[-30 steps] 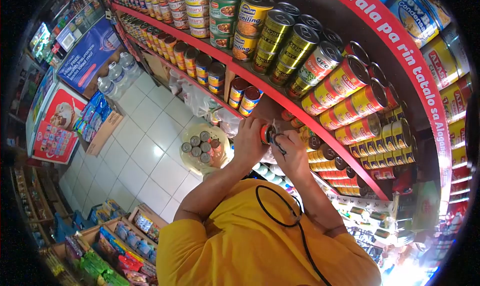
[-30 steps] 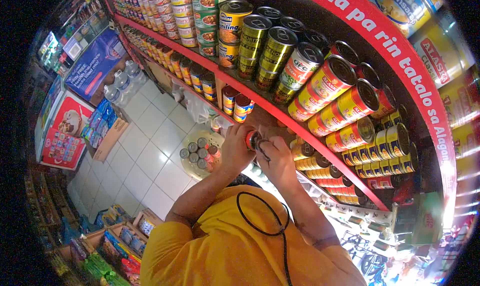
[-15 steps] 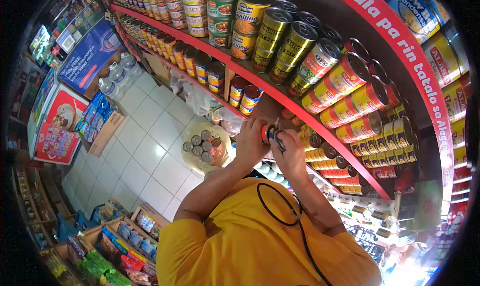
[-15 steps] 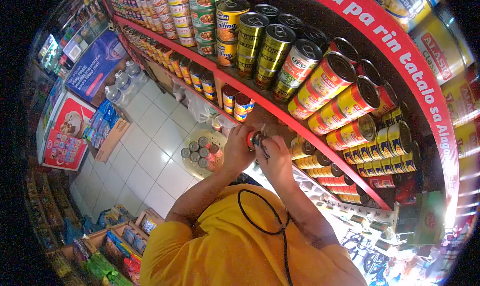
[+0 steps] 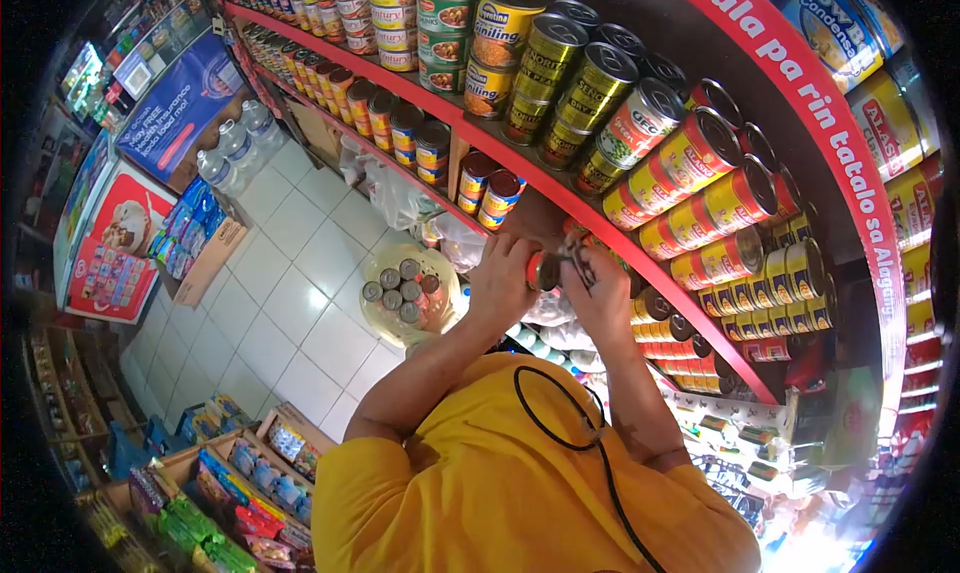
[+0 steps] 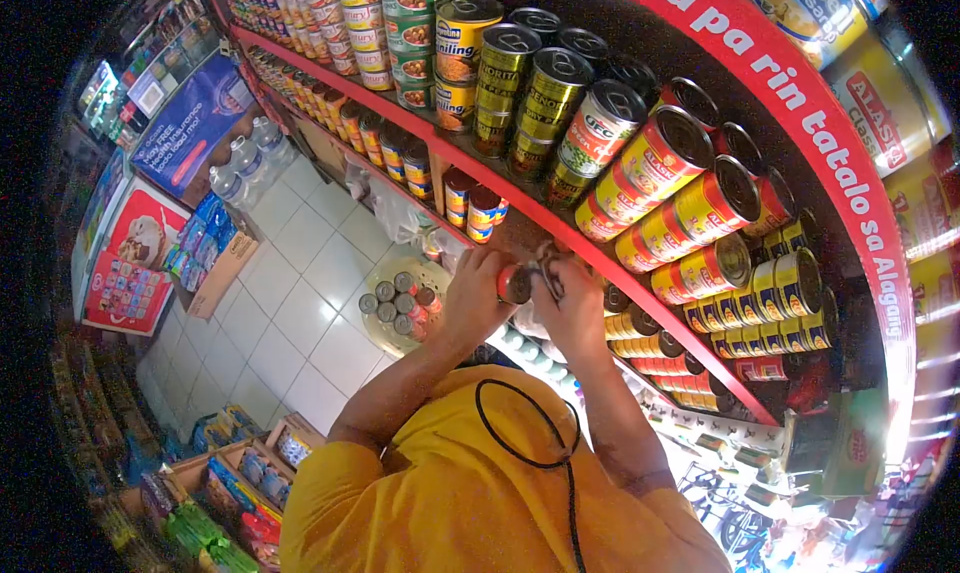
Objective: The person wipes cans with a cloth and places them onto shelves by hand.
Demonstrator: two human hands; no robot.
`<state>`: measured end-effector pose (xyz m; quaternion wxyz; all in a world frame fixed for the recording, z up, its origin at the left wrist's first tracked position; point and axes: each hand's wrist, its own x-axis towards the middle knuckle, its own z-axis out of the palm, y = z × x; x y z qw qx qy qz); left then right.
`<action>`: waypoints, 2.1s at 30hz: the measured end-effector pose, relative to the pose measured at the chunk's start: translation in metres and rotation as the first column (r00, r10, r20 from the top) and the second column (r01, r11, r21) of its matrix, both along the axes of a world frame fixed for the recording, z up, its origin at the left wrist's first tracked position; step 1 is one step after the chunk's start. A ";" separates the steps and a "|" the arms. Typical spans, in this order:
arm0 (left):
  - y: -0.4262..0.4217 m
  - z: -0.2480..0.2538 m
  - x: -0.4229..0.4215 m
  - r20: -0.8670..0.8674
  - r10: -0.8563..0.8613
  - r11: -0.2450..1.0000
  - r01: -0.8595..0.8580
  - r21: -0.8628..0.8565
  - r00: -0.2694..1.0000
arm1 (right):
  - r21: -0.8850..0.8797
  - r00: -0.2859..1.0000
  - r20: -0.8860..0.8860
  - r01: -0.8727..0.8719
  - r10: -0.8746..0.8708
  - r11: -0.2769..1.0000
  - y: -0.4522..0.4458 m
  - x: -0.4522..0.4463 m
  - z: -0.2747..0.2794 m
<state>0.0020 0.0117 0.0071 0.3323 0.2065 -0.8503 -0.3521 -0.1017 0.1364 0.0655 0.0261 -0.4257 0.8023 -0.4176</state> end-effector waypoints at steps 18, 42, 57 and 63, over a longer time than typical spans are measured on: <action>-0.007 0.000 -0.002 0.050 -0.079 0.984 0.070 0.162 0.996 | 0.098 0.953 -0.104 -0.274 0.284 0.957 0.009 -0.018 0.009; -0.006 0.005 0.000 -0.034 -0.132 0.991 0.133 0.028 0.991 | 0.001 0.973 -0.162 -0.164 0.162 0.986 0.002 0.001 0.016; -0.013 0.012 -0.004 -0.151 -0.141 0.989 0.146 0.023 0.978 | 0.047 0.953 -0.114 -0.277 0.281 0.960 0.009 0.000 0.026; -0.012 -0.001 -0.007 -0.077 -0.219 0.968 0.227 0.107 0.973 | 0.039 0.936 -0.150 -0.315 0.317 0.948 0.000 0.006 0.024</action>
